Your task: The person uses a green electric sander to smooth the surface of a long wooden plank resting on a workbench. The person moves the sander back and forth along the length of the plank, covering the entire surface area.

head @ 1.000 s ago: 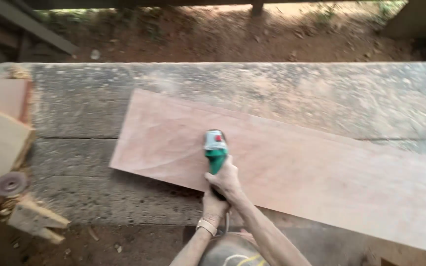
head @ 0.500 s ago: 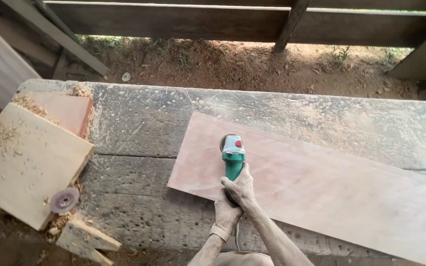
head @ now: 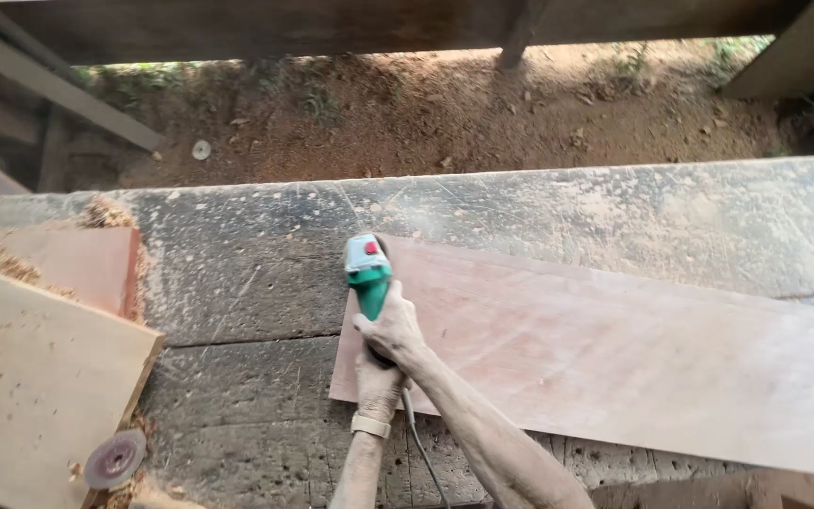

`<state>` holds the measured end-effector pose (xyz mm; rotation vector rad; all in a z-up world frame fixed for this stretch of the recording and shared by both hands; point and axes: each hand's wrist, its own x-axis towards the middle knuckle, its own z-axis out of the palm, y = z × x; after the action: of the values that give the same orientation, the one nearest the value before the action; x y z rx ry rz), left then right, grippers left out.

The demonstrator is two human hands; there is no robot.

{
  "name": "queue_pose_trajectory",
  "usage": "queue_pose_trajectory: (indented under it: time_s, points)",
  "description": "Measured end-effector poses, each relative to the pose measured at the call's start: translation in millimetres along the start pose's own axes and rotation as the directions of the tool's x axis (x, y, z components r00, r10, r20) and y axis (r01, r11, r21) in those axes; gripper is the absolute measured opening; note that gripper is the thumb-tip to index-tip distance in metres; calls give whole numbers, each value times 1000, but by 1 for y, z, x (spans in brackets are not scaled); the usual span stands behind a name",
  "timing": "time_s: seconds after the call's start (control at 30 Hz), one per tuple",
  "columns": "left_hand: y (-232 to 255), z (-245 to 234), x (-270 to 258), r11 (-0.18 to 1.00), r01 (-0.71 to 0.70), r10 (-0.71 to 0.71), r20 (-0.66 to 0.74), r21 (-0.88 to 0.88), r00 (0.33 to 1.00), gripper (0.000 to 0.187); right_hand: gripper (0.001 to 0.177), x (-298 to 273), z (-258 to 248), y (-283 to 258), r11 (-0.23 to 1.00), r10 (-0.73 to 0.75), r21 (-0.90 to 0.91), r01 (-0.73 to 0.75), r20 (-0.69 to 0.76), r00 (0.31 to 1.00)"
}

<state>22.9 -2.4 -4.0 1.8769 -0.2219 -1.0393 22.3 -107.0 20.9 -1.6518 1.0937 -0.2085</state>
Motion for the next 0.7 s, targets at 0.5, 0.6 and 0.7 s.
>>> queue_pose_trajectory:
  time_s: [0.5,0.6,0.7]
  points:
    - [36,30,0,990,90,-78,110,-109,991,54,72,9,-38,12,992,124,-26,-126,-75,989]
    - [32,45,-7,994,101,-94,119,-51,988,56,70,4,-51,30,987,154,-19,-157,-106,982]
    - [26,65,-15,993,70,-83,136,95,987,55,69,-5,-69,44,987,161,-4,-163,-115,980]
